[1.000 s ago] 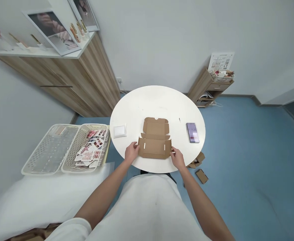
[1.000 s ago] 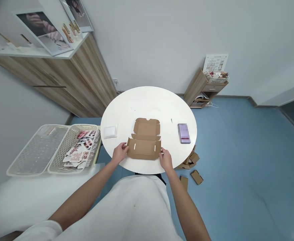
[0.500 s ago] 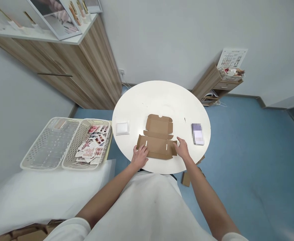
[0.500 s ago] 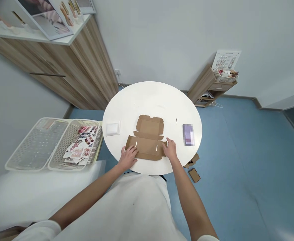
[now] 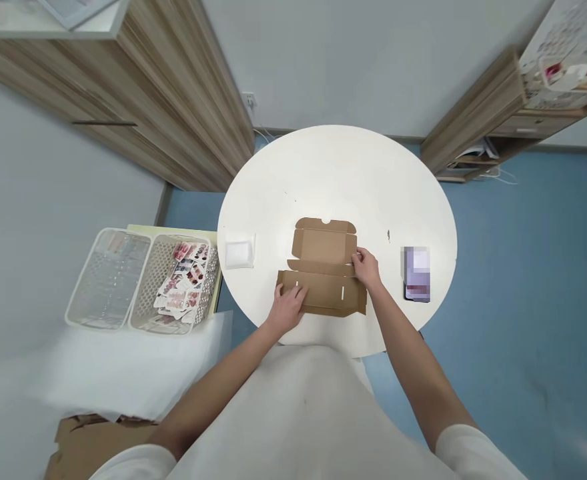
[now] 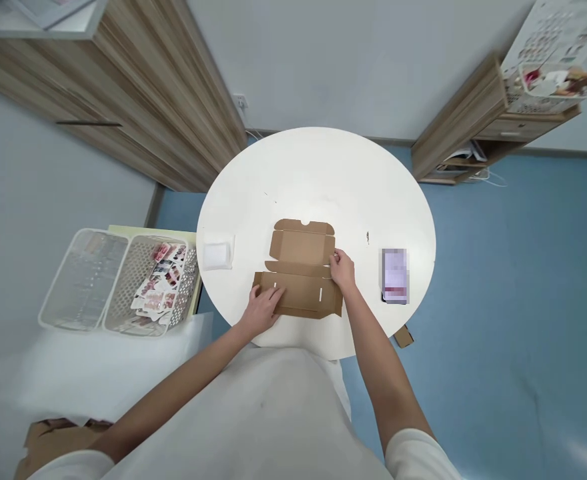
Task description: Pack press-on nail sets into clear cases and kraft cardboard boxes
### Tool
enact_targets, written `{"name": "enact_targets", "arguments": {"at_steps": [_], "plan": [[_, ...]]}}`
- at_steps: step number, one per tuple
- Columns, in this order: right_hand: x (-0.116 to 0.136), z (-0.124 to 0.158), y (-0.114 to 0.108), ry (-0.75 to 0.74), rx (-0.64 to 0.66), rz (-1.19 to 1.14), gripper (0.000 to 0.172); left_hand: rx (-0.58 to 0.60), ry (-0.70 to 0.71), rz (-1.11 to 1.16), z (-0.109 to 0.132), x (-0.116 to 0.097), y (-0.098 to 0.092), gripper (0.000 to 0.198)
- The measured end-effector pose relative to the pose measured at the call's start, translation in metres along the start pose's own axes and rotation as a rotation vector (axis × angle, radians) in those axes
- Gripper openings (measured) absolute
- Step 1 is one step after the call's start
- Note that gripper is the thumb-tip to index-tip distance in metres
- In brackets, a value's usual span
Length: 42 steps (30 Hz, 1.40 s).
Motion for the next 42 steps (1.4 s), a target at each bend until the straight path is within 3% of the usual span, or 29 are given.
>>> {"name": "enact_targets", "arguments": {"at_steps": [5,10,16,21,25,27,28,31,34,36,39,42], "plan": [[0.001,-0.002,-0.002,-0.072,-0.001,0.046,0.035,-0.037,-0.034,-0.070,-0.020,0.001,-0.018,0.092],[0.006,0.006,-0.004,-0.119,0.015,0.097,0.028,0.000,-0.035,-0.173,-0.033,0.004,-0.023,0.112],[0.017,0.033,-0.003,-0.185,0.093,0.196,0.019,0.048,0.007,-0.235,-0.032,0.001,-0.015,0.117],[0.017,0.068,0.009,-0.194,0.120,0.315,0.020,0.072,0.060,-0.269,-0.013,-0.003,-0.006,0.111],[0.015,0.104,0.017,-0.203,0.018,0.476,0.033,0.058,0.093,-0.279,0.010,-0.003,0.003,0.107],[0.019,0.125,0.019,-0.275,-0.132,0.602,0.058,0.043,0.102,-0.268,0.019,-0.002,0.008,0.107],[0.021,0.136,0.025,-0.348,-0.139,0.660,0.073,0.034,0.105,-0.264,0.022,-0.001,0.009,0.107],[0.020,0.164,0.063,-0.557,0.068,0.813,0.100,0.014,0.119,-0.263,0.028,-0.001,0.013,0.107],[0.009,0.173,0.091,-0.568,0.176,0.919,0.113,0.006,0.141,-0.265,0.034,-0.001,0.012,0.109],[0.004,0.171,0.100,-0.508,0.174,0.948,0.116,-0.020,0.112,-0.266,0.041,0.007,0.009,0.113],[0.000,0.167,0.104,-0.461,0.180,0.954,0.118,-0.077,-0.036,-0.261,0.059,0.034,0.003,0.119],[0.000,0.166,0.103,-0.454,0.203,0.952,0.118,-0.115,-0.181,-0.211,0.079,0.065,0.001,0.107]]}}
Point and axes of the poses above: each hand's wrist, its own z-axis away from the middle knuckle, its own y-axis out of the palm, x = y × z, the point moved 6 cm from there along -z, towards the middle knuckle, and after that the axes turned 3 degrees about z, right-handed, at the moved point
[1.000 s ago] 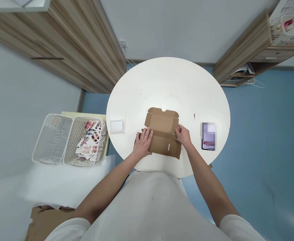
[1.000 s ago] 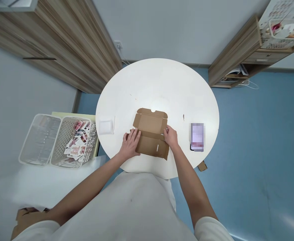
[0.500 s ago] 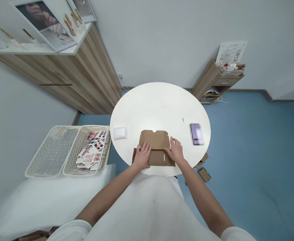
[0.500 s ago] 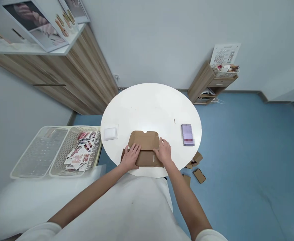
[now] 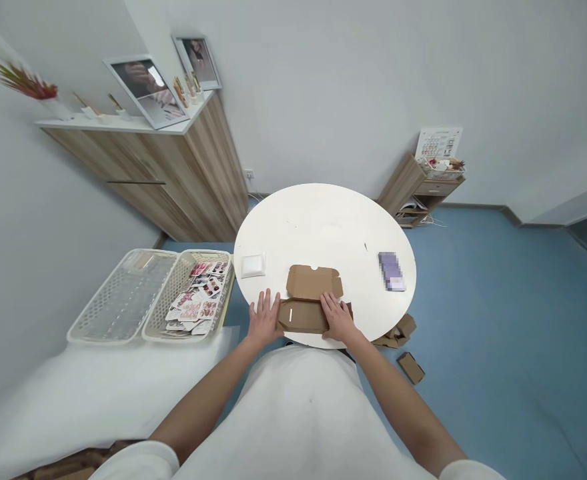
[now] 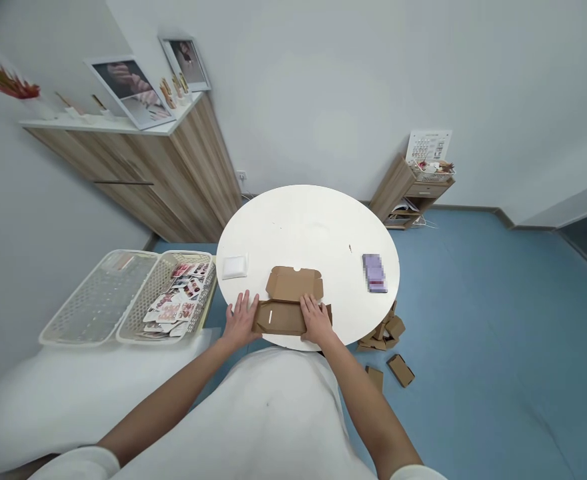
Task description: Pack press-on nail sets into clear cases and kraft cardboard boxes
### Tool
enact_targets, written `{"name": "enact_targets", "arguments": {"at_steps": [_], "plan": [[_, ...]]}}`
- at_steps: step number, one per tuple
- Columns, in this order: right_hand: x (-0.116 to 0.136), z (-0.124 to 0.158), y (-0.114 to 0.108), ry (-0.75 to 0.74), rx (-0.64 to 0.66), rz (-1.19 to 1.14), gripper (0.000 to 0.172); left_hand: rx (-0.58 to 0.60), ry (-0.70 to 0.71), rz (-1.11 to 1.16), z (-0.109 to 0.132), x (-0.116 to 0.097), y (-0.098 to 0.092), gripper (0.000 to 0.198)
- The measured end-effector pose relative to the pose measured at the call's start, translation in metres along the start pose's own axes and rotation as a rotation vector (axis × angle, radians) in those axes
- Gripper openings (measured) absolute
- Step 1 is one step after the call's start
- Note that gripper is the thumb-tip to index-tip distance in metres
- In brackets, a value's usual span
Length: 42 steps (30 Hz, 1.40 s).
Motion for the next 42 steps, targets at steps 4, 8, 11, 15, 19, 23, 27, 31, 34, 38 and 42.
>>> {"name": "enact_targets", "arguments": {"at_steps": [4,8,11,15,19,23,27,31,34,38,42], "plan": [[-0.001,0.001,-0.002,0.010,0.022,0.001,0.118,-0.035,-0.023,0.097,0.009,0.012,0.000,0.083],[0.001,0.002,-0.003,0.019,0.036,0.011,0.119,-0.074,0.035,0.134,0.005,-0.002,-0.006,0.071],[0.002,0.002,-0.004,0.023,0.030,0.020,0.119,-0.072,0.018,0.156,-0.001,-0.008,-0.007,0.062],[0.005,0.003,-0.002,0.024,0.027,0.023,0.117,-0.031,-0.013,0.218,-0.005,-0.008,-0.004,0.050],[0.009,0.004,0.001,0.043,0.019,0.022,0.115,0.007,0.007,0.361,-0.007,-0.010,0.002,0.040],[0.014,0.005,0.001,0.052,0.007,0.019,0.112,-0.070,0.045,0.464,-0.008,-0.013,-0.001,0.031],[0.018,0.004,0.001,0.059,-0.004,0.018,0.114,-0.110,0.053,0.531,-0.011,-0.019,-0.006,0.034],[0.024,0.003,0.003,0.061,-0.025,0.027,0.114,-0.215,0.046,0.516,-0.009,-0.022,-0.013,0.050],[0.026,0.002,0.005,0.065,-0.031,0.008,0.112,-0.311,-0.006,0.473,-0.003,-0.012,-0.016,0.055],[0.026,0.003,0.005,0.066,-0.023,-0.007,0.111,-0.341,-0.143,0.492,0.006,0.014,-0.007,0.056],[0.026,0.003,0.004,0.060,-0.031,-0.016,0.111,-0.186,-0.230,0.543,0.012,0.030,0.014,0.055]]}}
Point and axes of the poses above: each hand's wrist, its own z-axis away from the middle knuckle, its own y-axis out of the palm, x = y × z, the point moved 6 cm from there along -z, towards the middle knuckle, and after that the axes turned 3 degrees about z, right-handed, at the moved point
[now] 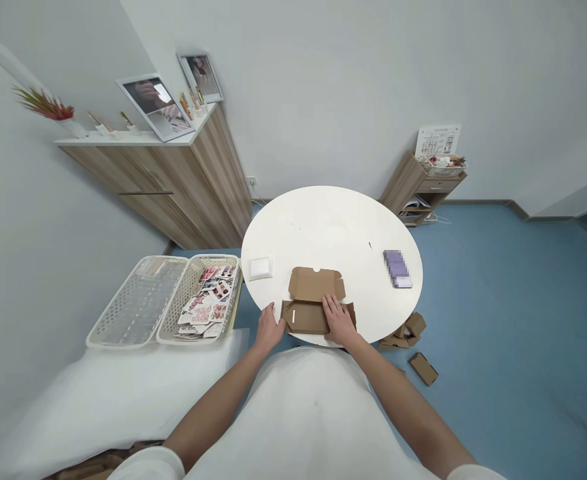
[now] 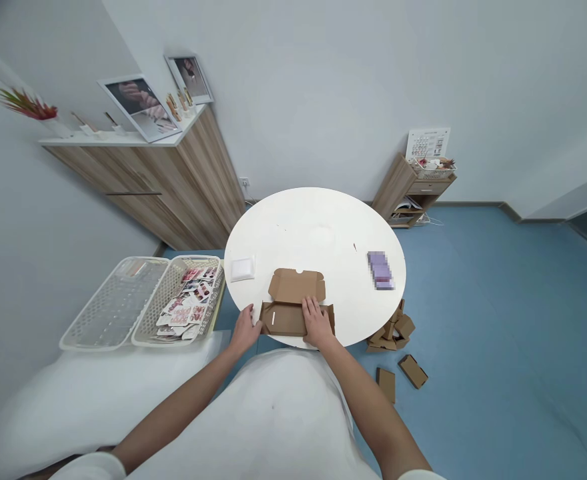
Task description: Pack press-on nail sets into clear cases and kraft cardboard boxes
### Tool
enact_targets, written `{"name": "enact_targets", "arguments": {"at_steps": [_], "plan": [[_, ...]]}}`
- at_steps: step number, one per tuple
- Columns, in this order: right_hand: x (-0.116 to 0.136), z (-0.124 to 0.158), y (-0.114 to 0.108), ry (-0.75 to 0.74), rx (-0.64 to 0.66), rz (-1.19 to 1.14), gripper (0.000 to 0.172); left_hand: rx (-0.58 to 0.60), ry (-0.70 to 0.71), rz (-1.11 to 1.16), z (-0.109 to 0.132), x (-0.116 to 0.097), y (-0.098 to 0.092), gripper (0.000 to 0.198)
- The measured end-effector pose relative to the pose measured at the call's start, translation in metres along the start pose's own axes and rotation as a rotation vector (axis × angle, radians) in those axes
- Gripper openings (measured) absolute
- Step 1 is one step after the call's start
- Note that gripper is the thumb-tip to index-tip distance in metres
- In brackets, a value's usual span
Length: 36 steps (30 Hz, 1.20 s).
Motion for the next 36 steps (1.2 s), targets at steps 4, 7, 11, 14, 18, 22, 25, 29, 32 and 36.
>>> {"name": "enact_targets", "arguments": {"at_steps": [4,7,11,14,18,22,25,29,32,36], "plan": [[-0.001,0.000,0.001,0.002,-0.002,-0.012,0.109,0.124,0.020,-0.020,0.003,0.000,0.007,0.053],[-0.001,0.000,0.001,0.002,-0.003,-0.016,0.110,0.136,0.051,-0.031,0.001,-0.008,0.005,0.042],[0.001,0.000,0.001,0.005,-0.007,0.000,0.110,0.108,0.031,0.021,-0.002,-0.012,-0.001,0.037],[0.002,0.000,0.000,0.014,-0.022,0.007,0.107,0.106,0.020,0.062,-0.001,-0.015,-0.001,0.038],[0.005,0.000,-0.001,0.016,-0.037,0.010,0.102,0.129,0.039,0.116,0.001,-0.024,0.002,0.037],[0.006,0.000,0.000,0.022,-0.034,0.007,0.101,0.160,0.084,0.127,0.003,-0.035,0.008,0.037],[0.007,0.000,0.001,0.025,-0.038,0.008,0.100,0.157,0.104,0.127,0.004,-0.038,0.009,0.042],[0.008,0.000,0.002,0.028,-0.029,-0.017,0.102,0.157,0.104,0.134,0.002,-0.037,0.009,0.035],[0.008,0.000,0.003,0.016,-0.013,-0.051,0.107,0.169,0.060,0.125,-0.002,-0.032,0.011,0.029],[0.009,0.001,0.001,-0.042,-0.006,-0.081,0.118,0.182,-0.020,0.089,-0.008,-0.026,0.016,0.029]]}}
Point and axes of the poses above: each hand's wrist, its own z-axis away from the middle knuckle, its own y-axis out of the palm, x = y × z, the point moved 6 cm from there along -z, towards the middle knuckle, and after that the axes turned 3 degrees about z, right-handed, at the moved point
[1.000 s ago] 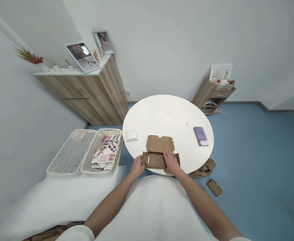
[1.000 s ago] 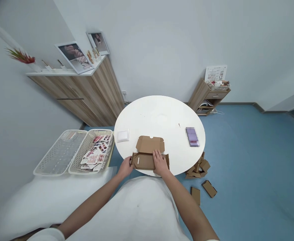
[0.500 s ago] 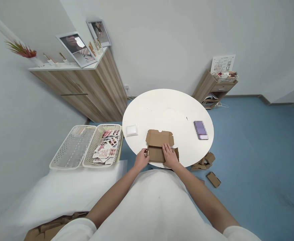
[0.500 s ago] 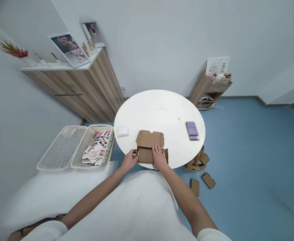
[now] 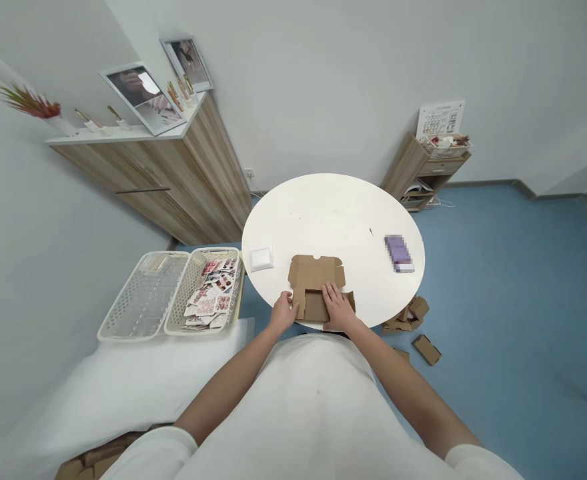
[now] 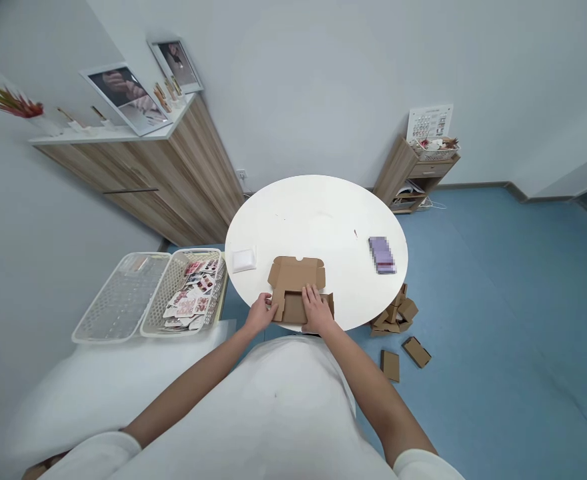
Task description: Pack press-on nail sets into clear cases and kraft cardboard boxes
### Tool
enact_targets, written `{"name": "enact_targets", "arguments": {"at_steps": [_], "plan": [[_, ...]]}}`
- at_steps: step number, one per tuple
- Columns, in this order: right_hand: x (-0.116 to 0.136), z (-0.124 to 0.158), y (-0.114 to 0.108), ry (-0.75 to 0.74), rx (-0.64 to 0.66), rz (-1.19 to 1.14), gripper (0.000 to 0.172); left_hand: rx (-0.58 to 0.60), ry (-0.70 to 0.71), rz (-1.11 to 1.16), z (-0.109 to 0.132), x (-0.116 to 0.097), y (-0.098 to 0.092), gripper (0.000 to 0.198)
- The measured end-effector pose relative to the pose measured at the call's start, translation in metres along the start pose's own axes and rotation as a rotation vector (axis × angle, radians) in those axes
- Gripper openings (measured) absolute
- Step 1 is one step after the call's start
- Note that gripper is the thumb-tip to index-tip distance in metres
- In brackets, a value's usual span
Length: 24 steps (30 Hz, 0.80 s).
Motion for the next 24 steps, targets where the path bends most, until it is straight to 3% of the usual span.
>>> {"name": "enact_targets", "arguments": {"at_steps": [7,15,17,19,22,24], "plan": [[0.000,0.003,-0.004,-0.086,0.024,-0.020,0.127,0.077,-0.030,-0.130,-0.004,0.001,0.003,0.022],[-0.007,0.004,-0.007,-0.135,0.057,-0.074,0.122,0.054,-0.029,-0.185,-0.008,-0.005,0.007,0.030],[-0.011,0.003,-0.007,-0.124,0.056,-0.080,0.121,0.050,0.033,-0.118,-0.006,-0.007,0.006,0.040],[-0.016,0.001,-0.008,-0.112,0.053,-0.078,0.121,0.071,0.134,-0.060,-0.004,-0.011,0.004,0.063],[-0.019,0.000,-0.008,-0.119,0.048,-0.069,0.121,0.178,0.252,-0.074,-0.003,-0.019,0.004,0.101],[-0.019,0.000,-0.009,-0.132,0.050,-0.064,0.122,0.253,0.266,-0.122,-0.006,-0.022,0.006,0.112]]}}
Point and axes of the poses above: each hand's wrist, its own z-axis away from the middle knuckle, its own y-axis out of the palm, x = y × z, the point moved 6 cm from there along -z, towards the middle knuckle, and after that the axes turned 3 degrees about z, right-handed, at the moved point
